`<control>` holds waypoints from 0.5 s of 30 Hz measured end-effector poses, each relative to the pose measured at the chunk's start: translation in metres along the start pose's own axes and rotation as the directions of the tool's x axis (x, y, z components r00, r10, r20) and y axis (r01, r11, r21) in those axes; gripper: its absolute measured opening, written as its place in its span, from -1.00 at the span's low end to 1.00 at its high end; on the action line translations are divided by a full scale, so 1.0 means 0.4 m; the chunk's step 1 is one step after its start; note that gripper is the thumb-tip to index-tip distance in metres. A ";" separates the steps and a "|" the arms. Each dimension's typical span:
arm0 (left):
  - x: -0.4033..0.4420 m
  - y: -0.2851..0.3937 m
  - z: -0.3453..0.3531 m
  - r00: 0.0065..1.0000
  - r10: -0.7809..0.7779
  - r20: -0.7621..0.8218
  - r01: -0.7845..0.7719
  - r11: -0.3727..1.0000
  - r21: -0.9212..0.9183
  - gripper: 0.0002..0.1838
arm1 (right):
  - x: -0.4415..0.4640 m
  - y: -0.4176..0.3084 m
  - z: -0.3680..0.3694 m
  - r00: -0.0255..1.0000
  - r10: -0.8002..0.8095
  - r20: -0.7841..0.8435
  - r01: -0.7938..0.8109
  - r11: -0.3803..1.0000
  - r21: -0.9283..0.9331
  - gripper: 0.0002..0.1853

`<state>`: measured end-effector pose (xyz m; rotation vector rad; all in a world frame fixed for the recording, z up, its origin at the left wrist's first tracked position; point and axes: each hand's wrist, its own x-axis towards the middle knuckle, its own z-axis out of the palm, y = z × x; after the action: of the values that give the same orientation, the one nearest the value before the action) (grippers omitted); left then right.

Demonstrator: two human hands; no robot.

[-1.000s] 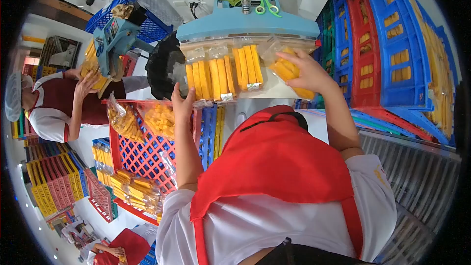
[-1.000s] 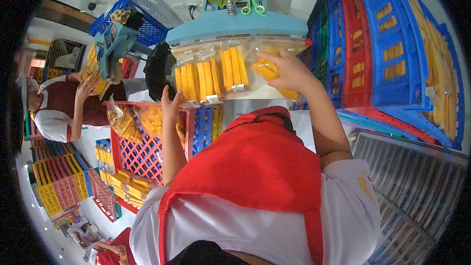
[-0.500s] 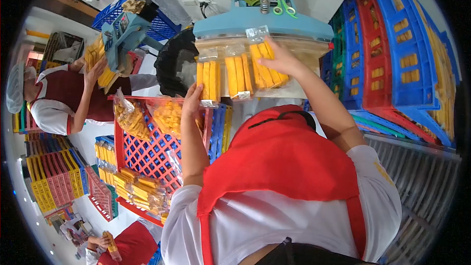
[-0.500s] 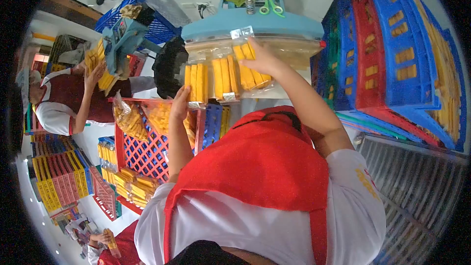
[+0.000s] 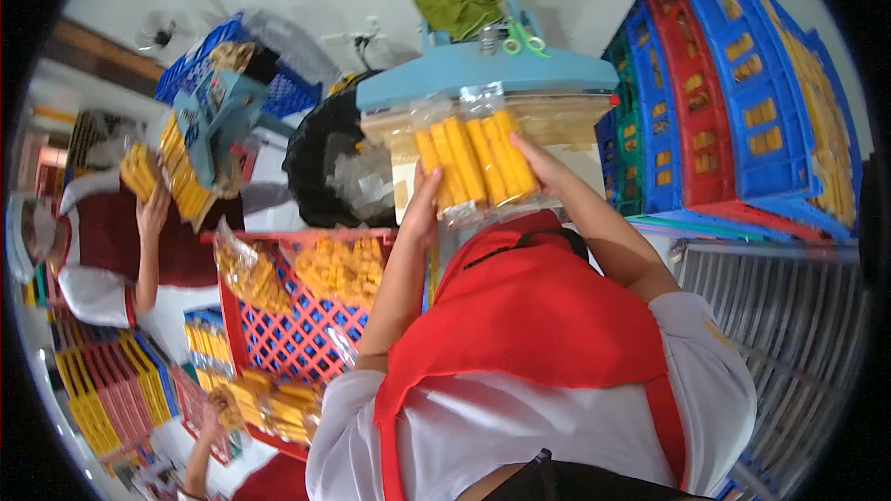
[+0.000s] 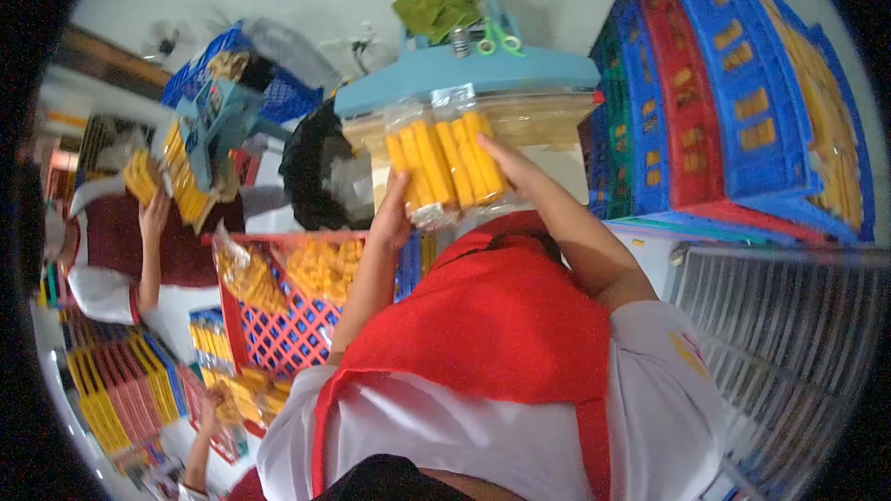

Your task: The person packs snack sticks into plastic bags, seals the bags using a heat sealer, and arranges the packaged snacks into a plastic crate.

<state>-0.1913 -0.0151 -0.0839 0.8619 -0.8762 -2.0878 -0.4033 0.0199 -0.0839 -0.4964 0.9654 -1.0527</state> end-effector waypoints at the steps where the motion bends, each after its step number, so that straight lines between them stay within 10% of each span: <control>1: 0.018 -0.015 -0.021 0.999 -0.032 -0.021 0.032 0.999 0.011 -0.35 | 0.001 0.004 0.009 1.000 0.022 -0.021 -0.023 1.000 -0.006 -0.42; 2: 0.022 -0.029 -0.045 0.972 -0.233 -0.038 0.229 0.969 -0.093 -0.35 | 0.007 0.014 0.019 1.000 0.020 0.007 -0.020 0.998 0.056 -0.43; 7: 0.019 -0.021 -0.053 0.986 -0.164 -0.021 0.162 0.983 -0.082 -0.35 | -0.007 0.009 0.075 0.992 -0.103 0.070 0.088 0.977 0.192 -0.43; 15: 0.005 0.027 -0.010 0.973 -0.077 0.220 0.070 0.997 0.042 -0.25 | -0.103 -0.067 0.122 0.839 -0.540 -0.070 0.489 0.803 -0.339 -0.14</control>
<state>-0.1856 -0.0237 -0.0785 0.6968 -1.0118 -2.2709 -0.3814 0.0405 -0.0213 -0.9886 1.1839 -1.4591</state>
